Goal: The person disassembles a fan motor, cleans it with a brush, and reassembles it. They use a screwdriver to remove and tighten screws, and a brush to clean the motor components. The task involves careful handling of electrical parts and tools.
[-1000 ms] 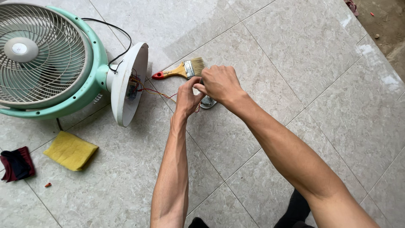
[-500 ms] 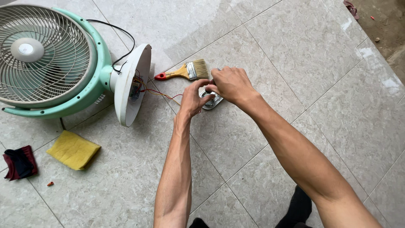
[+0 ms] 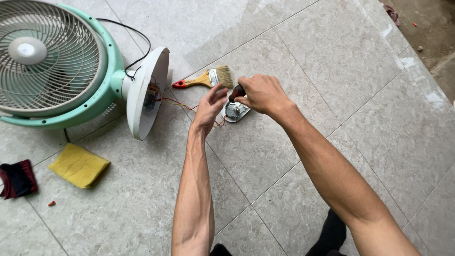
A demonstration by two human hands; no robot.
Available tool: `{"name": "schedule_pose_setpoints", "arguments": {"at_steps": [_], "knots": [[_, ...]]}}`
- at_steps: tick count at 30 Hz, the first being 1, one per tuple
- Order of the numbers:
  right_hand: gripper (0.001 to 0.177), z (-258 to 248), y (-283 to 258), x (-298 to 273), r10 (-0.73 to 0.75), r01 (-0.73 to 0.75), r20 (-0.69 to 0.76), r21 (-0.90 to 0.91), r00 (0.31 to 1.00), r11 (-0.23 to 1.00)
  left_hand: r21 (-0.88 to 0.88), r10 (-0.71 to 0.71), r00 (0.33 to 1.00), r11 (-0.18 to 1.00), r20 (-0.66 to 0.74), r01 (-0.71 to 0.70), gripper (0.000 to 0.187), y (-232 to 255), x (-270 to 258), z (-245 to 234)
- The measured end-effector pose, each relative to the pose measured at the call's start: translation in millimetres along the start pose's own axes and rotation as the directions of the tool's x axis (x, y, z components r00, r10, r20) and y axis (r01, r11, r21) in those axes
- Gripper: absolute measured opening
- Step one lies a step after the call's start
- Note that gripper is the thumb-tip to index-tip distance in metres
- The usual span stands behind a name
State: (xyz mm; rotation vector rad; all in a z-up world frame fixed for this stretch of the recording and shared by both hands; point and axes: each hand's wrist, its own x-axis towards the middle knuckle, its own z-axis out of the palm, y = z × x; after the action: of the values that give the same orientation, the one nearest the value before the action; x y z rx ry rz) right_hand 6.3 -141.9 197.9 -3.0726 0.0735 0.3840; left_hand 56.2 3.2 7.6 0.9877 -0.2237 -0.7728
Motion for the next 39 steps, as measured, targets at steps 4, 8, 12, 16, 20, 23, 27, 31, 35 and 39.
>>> {"name": "schedule_pose_setpoints", "arguments": {"at_steps": [4, 8, 12, 16, 20, 23, 27, 31, 35, 39], "knots": [[0.049, 0, -14, 1, 0.140, -0.137, 0.099, -0.041, 0.985, 0.990, -0.444, -0.061, 0.997, 0.896, -0.049, 0.033, 0.095, 1, -9, -3], [0.061, 5, -13, 2, 0.110, -0.110, -0.014, -0.063, 0.994, 0.992, -0.514, -0.042, 0.999, 0.858, -0.025, 0.024, 0.106, 10, -16, 0], [0.039, 14, -1, -3, -0.090, 0.091, -0.047, 0.016, 0.995, 0.996, -0.551, -0.056, 0.998, 0.834, -0.028, 0.031, 0.111, 15, -23, 0], [0.035, 13, -1, 1, -0.077, 0.074, -0.037, -0.082, 0.996, 0.994, -0.565, -0.066, 0.996, 0.825, -0.058, 0.022, 0.112, 12, -26, -2], [0.045, 7, -17, 11, 0.112, -0.086, 0.151, -0.171, 0.982, 0.982, -0.538, -0.088, 0.992, 0.842, -0.092, 0.025, 0.107, 4, -26, -1], [0.062, 6, -20, 13, 0.204, -0.151, 0.226, -0.231, 0.953, 0.961, -0.514, -0.098, 0.990, 0.857, -0.104, 0.031, 0.103, 0, -25, 0], [0.085, 12, -17, 14, -0.019, 0.004, -0.119, -0.120, 0.993, 0.993, -0.521, -0.087, 0.992, 0.853, -0.095, 0.025, 0.102, 6, -29, 3], [0.054, 15, -8, 10, -0.063, 0.063, -0.002, -0.091, 0.998, 0.994, -0.615, -0.068, 0.995, 0.788, -0.077, 0.006, 0.100, 29, -44, 12], [0.046, 19, -10, 7, 0.026, -0.018, 0.106, -0.075, 0.994, 0.997, -0.685, 0.052, 0.996, 0.728, 0.075, 0.014, 0.107, 44, -56, 17], [0.057, 15, -14, 7, -0.038, 0.043, 0.034, -0.161, 0.999, 0.986, -0.694, 0.090, 0.982, 0.719, 0.165, 0.051, 0.113, 51, -64, 17]]}}
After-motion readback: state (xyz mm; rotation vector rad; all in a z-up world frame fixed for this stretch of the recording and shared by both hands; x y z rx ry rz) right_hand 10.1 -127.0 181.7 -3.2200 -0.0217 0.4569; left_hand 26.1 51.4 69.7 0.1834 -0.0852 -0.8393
